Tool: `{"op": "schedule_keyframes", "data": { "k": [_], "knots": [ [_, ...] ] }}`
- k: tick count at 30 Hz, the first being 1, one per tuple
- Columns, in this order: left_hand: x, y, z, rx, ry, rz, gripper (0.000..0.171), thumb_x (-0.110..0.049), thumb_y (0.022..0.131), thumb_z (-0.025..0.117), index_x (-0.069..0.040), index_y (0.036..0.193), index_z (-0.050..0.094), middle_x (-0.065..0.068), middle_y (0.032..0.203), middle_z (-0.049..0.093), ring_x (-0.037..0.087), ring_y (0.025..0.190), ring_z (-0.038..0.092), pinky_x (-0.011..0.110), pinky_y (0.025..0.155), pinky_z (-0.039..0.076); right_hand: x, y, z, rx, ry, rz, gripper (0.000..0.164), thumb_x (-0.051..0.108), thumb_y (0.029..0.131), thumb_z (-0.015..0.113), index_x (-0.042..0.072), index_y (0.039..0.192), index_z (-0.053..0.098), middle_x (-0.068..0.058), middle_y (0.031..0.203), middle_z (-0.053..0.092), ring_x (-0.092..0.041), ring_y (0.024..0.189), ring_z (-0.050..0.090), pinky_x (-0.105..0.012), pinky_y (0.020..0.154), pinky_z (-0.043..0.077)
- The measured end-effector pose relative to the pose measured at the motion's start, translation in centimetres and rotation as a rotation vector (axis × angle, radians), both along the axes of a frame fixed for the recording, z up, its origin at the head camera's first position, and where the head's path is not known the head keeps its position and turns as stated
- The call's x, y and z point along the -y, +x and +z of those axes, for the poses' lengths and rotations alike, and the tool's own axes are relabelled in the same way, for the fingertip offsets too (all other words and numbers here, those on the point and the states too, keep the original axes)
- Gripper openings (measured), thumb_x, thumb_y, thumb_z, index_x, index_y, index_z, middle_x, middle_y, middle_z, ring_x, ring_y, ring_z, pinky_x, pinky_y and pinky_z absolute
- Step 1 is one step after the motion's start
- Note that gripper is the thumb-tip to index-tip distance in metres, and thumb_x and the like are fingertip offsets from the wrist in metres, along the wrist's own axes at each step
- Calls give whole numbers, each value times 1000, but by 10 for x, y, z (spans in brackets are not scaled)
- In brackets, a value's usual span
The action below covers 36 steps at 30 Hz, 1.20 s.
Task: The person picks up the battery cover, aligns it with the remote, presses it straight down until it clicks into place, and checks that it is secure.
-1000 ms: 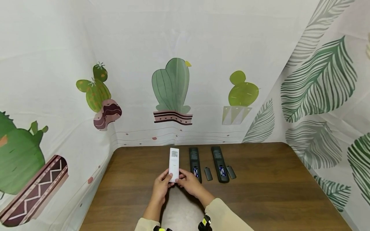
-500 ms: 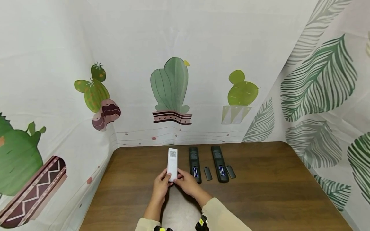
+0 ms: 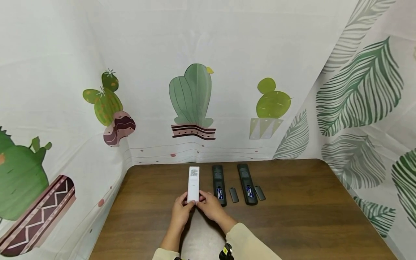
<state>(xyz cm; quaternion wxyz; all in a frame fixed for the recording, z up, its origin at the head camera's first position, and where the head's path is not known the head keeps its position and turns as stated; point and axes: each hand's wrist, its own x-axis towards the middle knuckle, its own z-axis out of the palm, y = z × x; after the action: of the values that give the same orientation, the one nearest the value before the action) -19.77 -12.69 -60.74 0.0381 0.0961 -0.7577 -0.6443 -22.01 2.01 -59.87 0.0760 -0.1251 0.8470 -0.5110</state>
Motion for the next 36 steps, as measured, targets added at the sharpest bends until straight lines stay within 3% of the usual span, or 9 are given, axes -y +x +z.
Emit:
{"op": "schedule_keyframes", "data": {
  "k": [6, 14, 20, 30, 36],
  "knots": [
    [1, 1, -1, -9, -60, 24, 54, -2, 86, 72, 11, 136, 56, 24, 123, 57, 22, 97, 56, 14, 72, 49, 1, 1, 0, -3, 2, -13, 55, 12, 92, 70, -7, 140, 54, -15, 100, 62, -11, 80, 60, -19, 66, 50],
    [-1, 1, -3, -20, -62, 38, 56, -1, 85, 72, 11, 138, 54, 23, 123, 55, 26, 104, 54, 14, 79, 46, 6, 3, -2, -71, 69, -44, 53, 10, 91, 70, -7, 139, 56, -11, 96, 61, -4, 78, 54, -16, 67, 48],
    [-1, 2, -2, 7, -148, 46, 58, -3, 87, 72, 9, 140, 53, 22, 130, 54, 30, 114, 54, 25, 92, 45, 9, 5, -1, -122, 137, -48, 52, 9, 89, 70, -8, 137, 57, -9, 94, 60, -4, 76, 53, -17, 67, 45],
    [-1, 2, -1, -32, -263, 48, 59, -6, 86, 73, 12, 138, 53, 24, 125, 56, 33, 113, 57, 33, 91, 47, 10, 5, -2, -101, 166, -48, 54, 15, 93, 70, -7, 140, 55, -3, 93, 56, -5, 78, 53, -16, 67, 44],
    [-2, 2, -4, -39, -326, 39, 59, -7, 85, 75, 10, 138, 55, 24, 123, 56, 35, 114, 57, 41, 94, 48, 8, 5, 0, -98, 154, -36, 53, 12, 92, 70, -9, 139, 54, -6, 93, 57, -8, 77, 55, -16, 66, 44]
  ]
}}
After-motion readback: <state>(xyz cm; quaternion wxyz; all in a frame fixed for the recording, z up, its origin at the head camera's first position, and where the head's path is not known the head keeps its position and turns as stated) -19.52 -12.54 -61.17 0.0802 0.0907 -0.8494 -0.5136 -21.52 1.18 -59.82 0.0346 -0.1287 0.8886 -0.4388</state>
